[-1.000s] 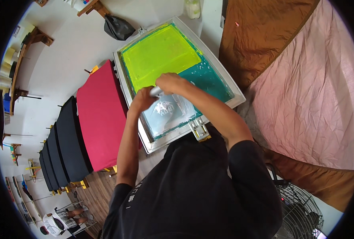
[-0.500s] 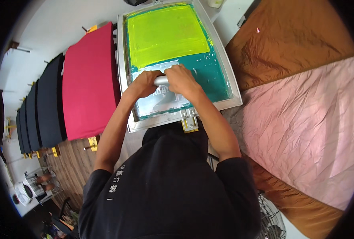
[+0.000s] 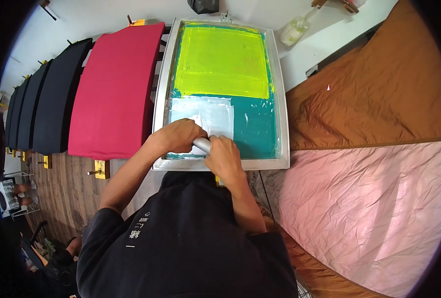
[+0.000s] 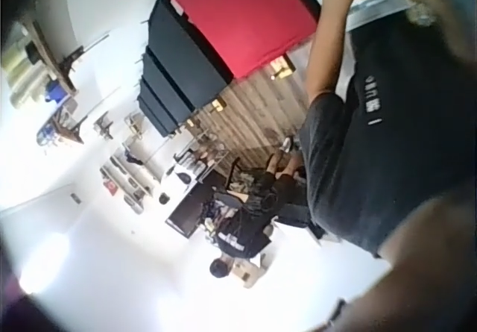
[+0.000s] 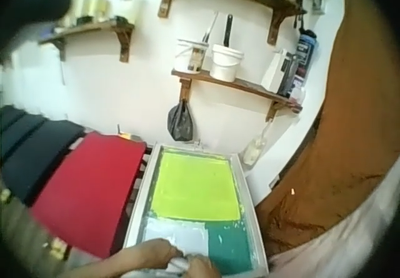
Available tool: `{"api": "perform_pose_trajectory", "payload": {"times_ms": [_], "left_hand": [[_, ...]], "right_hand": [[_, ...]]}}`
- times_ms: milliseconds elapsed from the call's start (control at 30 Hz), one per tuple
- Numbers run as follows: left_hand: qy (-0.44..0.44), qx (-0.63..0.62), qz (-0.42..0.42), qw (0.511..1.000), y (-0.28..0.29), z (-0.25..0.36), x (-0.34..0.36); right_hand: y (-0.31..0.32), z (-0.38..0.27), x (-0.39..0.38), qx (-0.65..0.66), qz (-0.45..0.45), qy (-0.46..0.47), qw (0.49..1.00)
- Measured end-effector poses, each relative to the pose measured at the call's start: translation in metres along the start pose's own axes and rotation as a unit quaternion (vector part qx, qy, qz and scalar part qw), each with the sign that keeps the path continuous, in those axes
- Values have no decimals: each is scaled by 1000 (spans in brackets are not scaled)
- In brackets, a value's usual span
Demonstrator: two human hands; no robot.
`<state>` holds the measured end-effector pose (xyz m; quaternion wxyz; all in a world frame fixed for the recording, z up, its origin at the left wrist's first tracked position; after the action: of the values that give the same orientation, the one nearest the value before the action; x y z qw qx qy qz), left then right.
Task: Using a squeegee to spread ink over a screen printing frame to apply a design to t-shirts.
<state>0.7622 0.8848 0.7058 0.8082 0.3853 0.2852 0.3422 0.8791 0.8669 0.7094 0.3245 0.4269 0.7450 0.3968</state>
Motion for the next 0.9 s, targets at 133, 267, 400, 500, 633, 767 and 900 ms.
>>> {"api": "perform_pose_trajectory", "payload": {"times_ms": [133, 267, 400, 500, 633, 767, 900], "left_hand": [[75, -8, 84, 994, 31, -15, 2], [130, -61, 158, 977, 37, -56, 24], [134, -121, 171, 969, 38, -63, 44], [137, -77, 160, 974, 32, -54, 51], [90, -108, 236, 961, 9, -18, 41], [87, -141, 227, 960, -9, 5, 22], [89, -156, 174, 968, 0, 26, 5]], "right_hand": [[26, -3, 52, -47, -17, 69, 996], [37, -2, 116, -88, -60, 91, 990], [36, 16, 138, -122, -83, 92, 985], [34, 30, 128, -107, -49, 114, 986], [32, 43, 80, -73, 32, 128, 989], [35, 35, 38, -40, 37, 101, 993], [40, 25, 21, -31, 18, 76, 996]]}}
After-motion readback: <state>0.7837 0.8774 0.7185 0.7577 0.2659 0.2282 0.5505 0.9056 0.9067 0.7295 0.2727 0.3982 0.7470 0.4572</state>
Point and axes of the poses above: each hand's wrist, its own x-axis towards the middle knuckle, its own y-axis out of the back of the hand, z = x × y, the point moved 6 cm from there along x, towards the middle knuckle, and after that the axes turned 1 degree about z, right-handed, at the moved point
